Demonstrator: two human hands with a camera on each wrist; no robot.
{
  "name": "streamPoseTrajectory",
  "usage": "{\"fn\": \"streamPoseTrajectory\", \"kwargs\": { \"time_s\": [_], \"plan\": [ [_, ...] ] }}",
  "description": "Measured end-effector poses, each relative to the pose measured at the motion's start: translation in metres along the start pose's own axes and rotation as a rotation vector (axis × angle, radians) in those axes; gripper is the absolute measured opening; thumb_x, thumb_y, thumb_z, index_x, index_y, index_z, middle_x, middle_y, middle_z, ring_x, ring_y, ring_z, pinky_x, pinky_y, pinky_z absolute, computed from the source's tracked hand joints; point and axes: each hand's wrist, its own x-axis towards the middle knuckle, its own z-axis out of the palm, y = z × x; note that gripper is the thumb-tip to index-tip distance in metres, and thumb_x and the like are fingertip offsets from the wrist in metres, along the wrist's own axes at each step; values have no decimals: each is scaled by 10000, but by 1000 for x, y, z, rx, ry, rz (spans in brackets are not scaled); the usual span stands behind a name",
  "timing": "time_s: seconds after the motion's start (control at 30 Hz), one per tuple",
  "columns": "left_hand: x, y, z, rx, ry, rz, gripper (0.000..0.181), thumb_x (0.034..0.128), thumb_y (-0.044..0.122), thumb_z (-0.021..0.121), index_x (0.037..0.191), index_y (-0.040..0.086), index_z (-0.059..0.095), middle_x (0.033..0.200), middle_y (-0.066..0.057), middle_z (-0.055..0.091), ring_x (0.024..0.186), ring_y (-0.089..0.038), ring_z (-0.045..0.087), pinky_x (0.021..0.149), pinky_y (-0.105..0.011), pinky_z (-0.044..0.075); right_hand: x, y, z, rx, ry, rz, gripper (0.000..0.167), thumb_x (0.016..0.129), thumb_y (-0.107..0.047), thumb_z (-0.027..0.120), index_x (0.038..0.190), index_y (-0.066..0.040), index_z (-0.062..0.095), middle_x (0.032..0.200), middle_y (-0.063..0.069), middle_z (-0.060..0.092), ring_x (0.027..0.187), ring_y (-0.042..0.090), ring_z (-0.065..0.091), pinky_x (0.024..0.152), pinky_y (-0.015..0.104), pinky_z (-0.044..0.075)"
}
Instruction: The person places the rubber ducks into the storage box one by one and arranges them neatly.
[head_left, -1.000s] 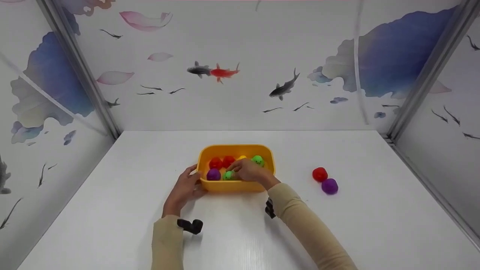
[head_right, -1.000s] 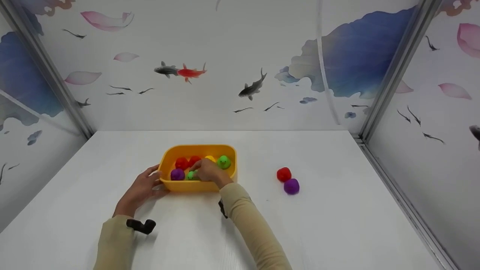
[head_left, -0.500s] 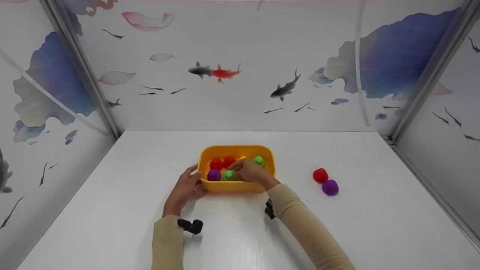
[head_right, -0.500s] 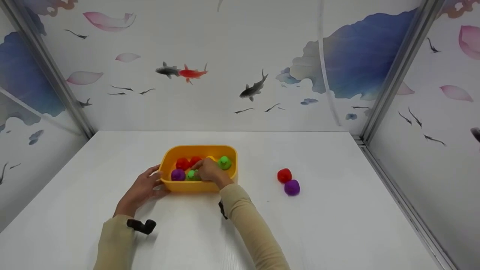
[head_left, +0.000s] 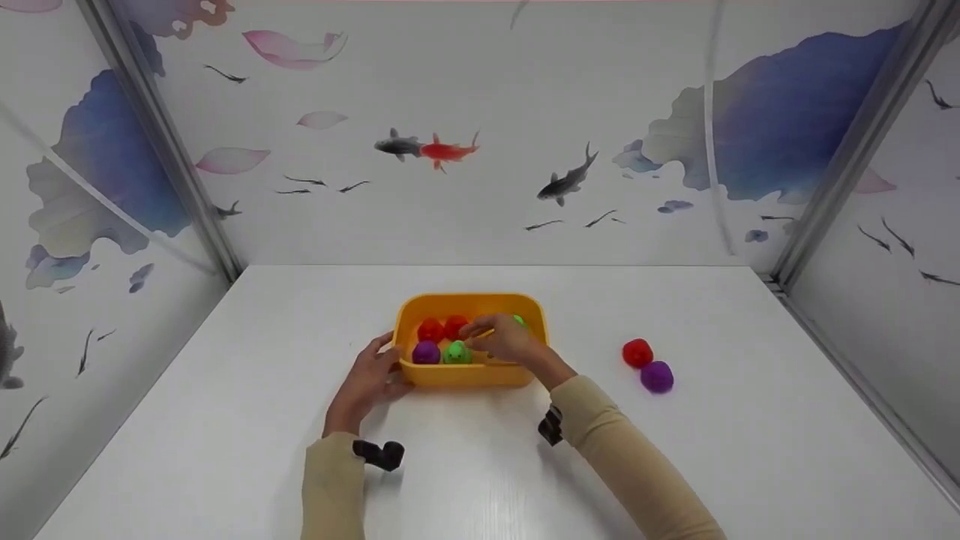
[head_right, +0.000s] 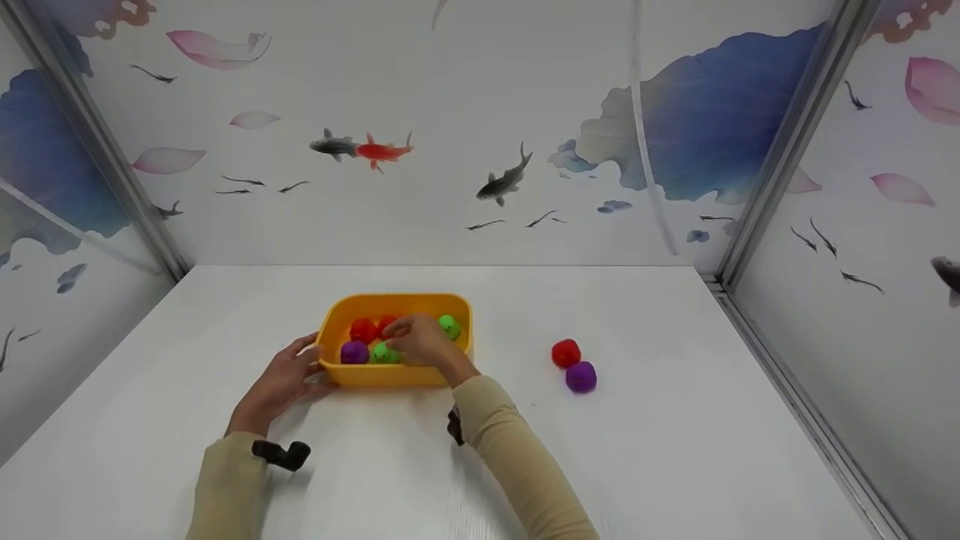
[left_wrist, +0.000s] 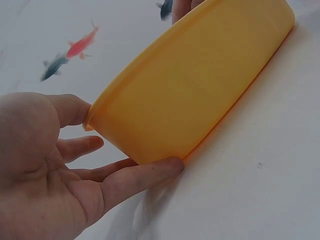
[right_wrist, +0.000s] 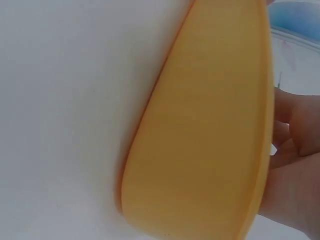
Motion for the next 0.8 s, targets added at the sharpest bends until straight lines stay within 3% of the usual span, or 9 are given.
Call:
{"fn": "streamPoseTrajectory", "kwargs": {
  "time_s": [0.1,0.4,0.8],
  "plan": [
    [0,0,1,1,-5,-8,555,1043,304,478,1563,225,301,1522,-162,481,1289,-305,572,987,-409,568,-12,-2,-7,38,30,-55,289,965,-169,654,1231,-69,705,1234,103,691,1102,326,672,947,418,594],
    [-1,0,-3,5,-6,-4,562,1053,292,452,1578,213,269,1536,-178,458,1311,-326,556,985,-416,567,-54,0,-41,96,154,-63,281,974,-153,638,1246,-113,696,1293,110,673,1059,243,661,946,367,593],
    [0,0,1,47,4,-5,556,1063,281,443,1582,200,260,1534,-178,458,1310,-311,553,990,-402,562,-88,37,-92,95,241,-38,355,979,-267,635,1301,-118,652,1344,115,639,1164,290,634,954,299,587]
  ]
}}
